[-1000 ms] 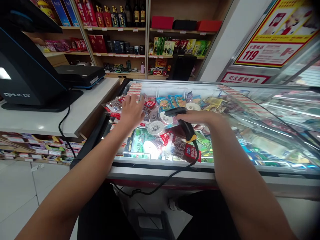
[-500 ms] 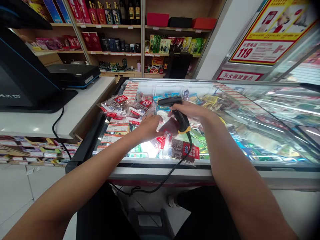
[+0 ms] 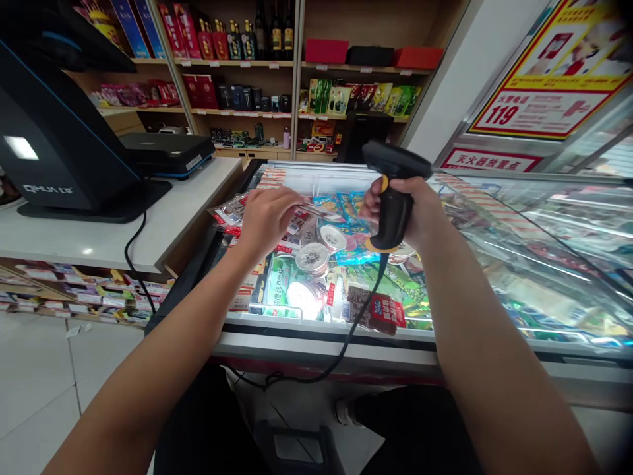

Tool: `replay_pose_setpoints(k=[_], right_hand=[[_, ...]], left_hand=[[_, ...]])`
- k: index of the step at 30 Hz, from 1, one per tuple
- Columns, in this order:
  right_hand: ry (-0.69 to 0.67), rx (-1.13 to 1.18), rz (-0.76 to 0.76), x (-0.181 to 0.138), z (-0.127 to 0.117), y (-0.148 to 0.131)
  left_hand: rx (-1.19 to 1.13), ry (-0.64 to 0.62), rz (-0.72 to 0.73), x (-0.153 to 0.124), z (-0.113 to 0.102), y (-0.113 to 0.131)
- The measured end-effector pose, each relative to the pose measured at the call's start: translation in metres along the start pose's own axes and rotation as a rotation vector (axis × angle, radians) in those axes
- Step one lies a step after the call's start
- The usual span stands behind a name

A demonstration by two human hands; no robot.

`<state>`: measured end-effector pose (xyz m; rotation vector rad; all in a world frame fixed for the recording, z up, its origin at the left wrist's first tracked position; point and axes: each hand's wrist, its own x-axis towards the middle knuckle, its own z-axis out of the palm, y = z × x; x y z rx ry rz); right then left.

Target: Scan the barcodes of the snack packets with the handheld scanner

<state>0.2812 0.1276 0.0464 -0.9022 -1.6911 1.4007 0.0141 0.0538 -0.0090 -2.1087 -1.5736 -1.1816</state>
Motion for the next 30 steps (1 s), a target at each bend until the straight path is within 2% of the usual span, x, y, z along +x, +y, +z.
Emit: replay_pose_setpoints(k=[5, 8, 14, 20, 30], right_hand=[[-0.382, 0.026, 0.126, 0.002, -0.001, 0.012], [-0.484, -0.018, 0.161, 0.005, -0.003, 0.017], [-0.463, 0.001, 0.207, 0.009, -0.007, 0.019], [-0.483, 0.005, 0.244, 0.011, -0.011, 0.025], [-0.449, 0.013, 0.221, 0.009, -0.009, 0.024]], left_hand=[[0.048, 0.084, 0.200, 0.004, -0.011, -0.047], [0.001, 0.119, 0.265, 0.007, -0.012, -0.063], [-0.104, 0.109, 0.211, 0.006, -0.012, -0.066], [-0.152, 0.159, 0.220, 0.005, -0.008, -0.064], [-0.154, 0.149, 0.183, 0.005, -0.008, -0.063]])
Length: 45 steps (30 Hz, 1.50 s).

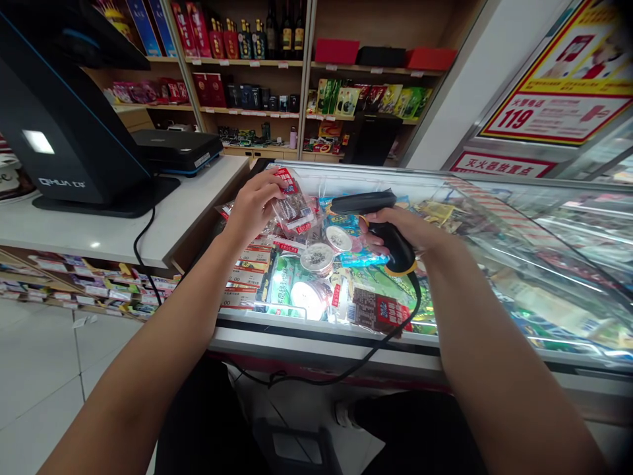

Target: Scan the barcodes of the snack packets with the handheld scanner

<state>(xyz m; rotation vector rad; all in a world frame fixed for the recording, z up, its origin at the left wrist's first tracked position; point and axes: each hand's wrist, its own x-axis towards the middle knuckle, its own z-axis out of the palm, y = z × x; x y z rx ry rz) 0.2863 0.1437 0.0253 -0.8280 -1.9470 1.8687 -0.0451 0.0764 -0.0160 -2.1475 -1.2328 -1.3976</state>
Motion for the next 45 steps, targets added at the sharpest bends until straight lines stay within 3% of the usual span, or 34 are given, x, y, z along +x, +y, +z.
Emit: replay_pose_setpoints(k=[7, 13, 17, 20, 24, 27, 31, 39, 42, 45], right_hand=[[-0.030, 0.002, -0.012, -0.001, 0.000, 0.001], [0.112, -0.005, 0.004, 0.001, 0.004, 0.002], [0.183, 0.007, -0.002, 0.002, 0.007, 0.003], [0.219, 0.045, 0.008, 0.005, 0.007, 0.003], [0.285, 0.138, -0.020, 0.010, 0.004, 0.003], [0.335, 0.204, -0.047, 0.011, 0.001, 0.001], [0.378, 0.221, -0.102, 0.013, 0.000, -0.001], [0.392, 0.238, -0.113, 0.014, -0.001, 0.002], [0.406, 0.242, -0.131, 0.014, 0.000, 0.001], [0.411, 0.235, -0.130, 0.014, 0.001, 0.000]], left_hand=[[0.029, -0.009, 0.022, 0.001, 0.000, 0.000], [0.193, -0.173, -0.049, -0.007, 0.005, -0.011], [0.310, -0.214, -0.156, -0.013, 0.006, -0.011], [0.272, -0.286, -0.162, -0.009, 0.008, 0.008], [-0.059, -0.609, -0.088, -0.005, 0.028, 0.061], [-0.185, -0.737, -0.072, -0.011, 0.051, 0.104], [-0.199, -0.921, -0.169, -0.021, 0.073, 0.143], [-0.323, -1.175, -0.345, -0.011, 0.066, 0.146], [-0.284, -1.189, -0.372, -0.014, 0.063, 0.153], [-0.102, -1.095, -0.343, -0.020, 0.067, 0.166]])
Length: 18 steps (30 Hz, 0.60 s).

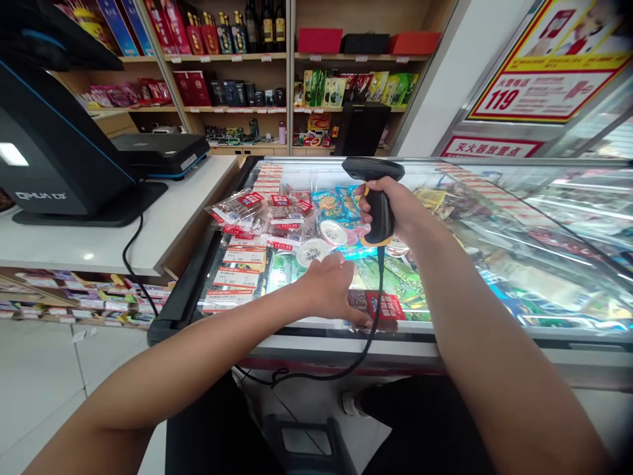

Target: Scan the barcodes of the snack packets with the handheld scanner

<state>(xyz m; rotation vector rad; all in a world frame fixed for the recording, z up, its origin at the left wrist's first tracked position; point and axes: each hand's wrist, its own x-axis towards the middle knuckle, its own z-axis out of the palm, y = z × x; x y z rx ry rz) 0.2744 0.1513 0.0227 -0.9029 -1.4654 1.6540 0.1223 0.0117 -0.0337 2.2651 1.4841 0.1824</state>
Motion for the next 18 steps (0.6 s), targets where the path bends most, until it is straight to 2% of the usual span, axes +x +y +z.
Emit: replay_pose_setpoints(k=[2, 5, 10, 13, 15, 18], right_hand=[[0.000, -0.002, 0.009, 0.000, 0.001, -0.001], [0.004, 0.012, 0.009, -0.001, 0.001, -0.002], [-0.014, 0.017, 0.004, -0.002, -0.001, -0.002], [-0.023, 0.008, 0.008, -0.001, -0.001, -0.003], [-0.032, 0.013, -0.013, -0.002, -0.001, -0.005], [-0.046, 0.031, -0.061, -0.007, 0.000, -0.010]], left_hand=[[0.088, 0.069, 0.013, 0.001, 0.005, 0.004], [0.097, 0.012, 0.043, 0.003, 0.004, 0.004], [0.061, -0.118, -0.023, 0.000, -0.017, -0.007], [-0.080, -0.120, -0.011, -0.004, -0.034, -0.022], [-0.263, -0.032, 0.012, -0.007, -0.046, -0.037], [-0.459, 0.228, 0.006, -0.008, -0.063, -0.066]])
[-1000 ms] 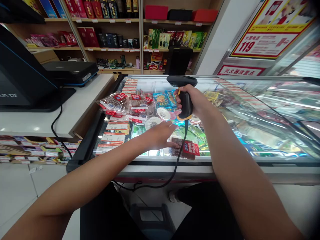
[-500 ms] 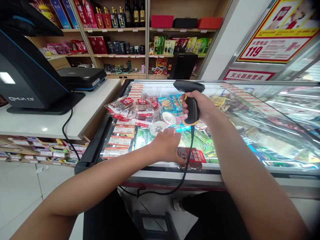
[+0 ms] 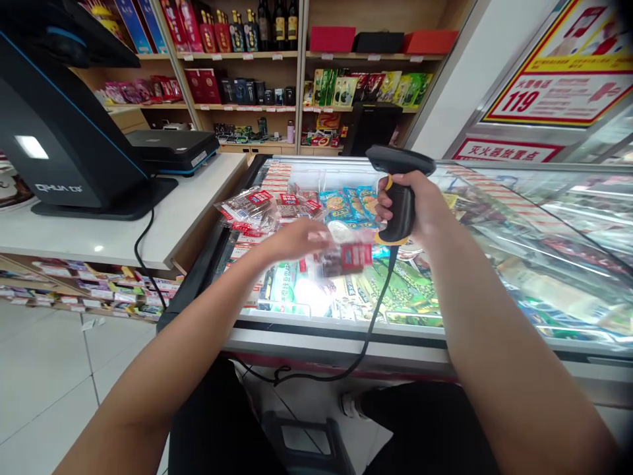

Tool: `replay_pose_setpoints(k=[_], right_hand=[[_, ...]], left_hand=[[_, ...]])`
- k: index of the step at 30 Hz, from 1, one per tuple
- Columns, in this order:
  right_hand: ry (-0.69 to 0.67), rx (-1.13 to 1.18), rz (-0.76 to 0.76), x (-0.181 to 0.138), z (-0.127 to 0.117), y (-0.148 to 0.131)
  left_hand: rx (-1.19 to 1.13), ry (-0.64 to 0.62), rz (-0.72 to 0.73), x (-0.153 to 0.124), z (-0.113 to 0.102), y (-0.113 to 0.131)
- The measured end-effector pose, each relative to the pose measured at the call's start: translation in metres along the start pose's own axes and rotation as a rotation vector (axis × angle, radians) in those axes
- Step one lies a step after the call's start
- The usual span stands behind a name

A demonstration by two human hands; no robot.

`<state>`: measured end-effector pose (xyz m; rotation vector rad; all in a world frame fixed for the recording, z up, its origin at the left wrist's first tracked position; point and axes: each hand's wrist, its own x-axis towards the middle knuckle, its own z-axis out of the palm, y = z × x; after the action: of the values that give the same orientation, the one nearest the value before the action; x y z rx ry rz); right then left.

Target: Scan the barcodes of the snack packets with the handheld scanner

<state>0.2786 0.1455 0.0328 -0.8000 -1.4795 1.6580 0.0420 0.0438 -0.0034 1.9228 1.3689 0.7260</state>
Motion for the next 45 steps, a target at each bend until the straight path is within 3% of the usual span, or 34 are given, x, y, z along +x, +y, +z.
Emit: replay_pose_setpoints(k=[5, 7, 9, 14, 23, 29, 32, 35, 37, 41, 45], right_hand=[[-0.055, -0.028, -0.042, -0.010, 0.012, -0.003], [-0.113, -0.044, 0.000, -0.012, 0.021, 0.000], [-0.184, -0.068, 0.052, -0.012, 0.032, 0.006], [-0.270, -0.112, 0.061, -0.012, 0.048, 0.021], [-0.309, -0.123, 0.050, -0.010, 0.046, 0.027], [-0.243, -0.144, 0.037, -0.011, 0.052, 0.022], [-0.068, -0.326, 0.087, -0.007, 0.051, 0.023], [0.078, -0.801, 0.102, 0.000, 0.046, 0.032], [0.100, -1.048, 0.093, 0.004, 0.043, 0.043], [0.061, -1.328, 0.089, 0.008, 0.045, 0.065], [0.041, -1.439, 0.020, 0.010, 0.044, 0.073]], left_hand=[[-0.302, 0.667, -0.082, 0.011, -0.027, -0.030], [-0.458, 0.843, -0.110, 0.014, -0.031, -0.036], [-0.566, 0.916, -0.141, 0.014, -0.034, -0.038], [-0.615, 0.931, -0.141, 0.012, -0.037, -0.038], [-0.588, 0.921, -0.127, 0.013, -0.036, -0.044], [-0.556, 0.936, -0.135, 0.016, -0.042, -0.050], [-0.290, 0.963, -0.182, 0.015, -0.048, -0.054], [0.095, 0.859, -0.223, 0.008, -0.049, -0.056], [0.327, 0.751, -0.229, 0.003, -0.045, -0.055], [0.739, 0.633, -0.273, -0.001, -0.034, -0.053], [0.781, 0.634, -0.233, 0.001, -0.033, -0.052]])
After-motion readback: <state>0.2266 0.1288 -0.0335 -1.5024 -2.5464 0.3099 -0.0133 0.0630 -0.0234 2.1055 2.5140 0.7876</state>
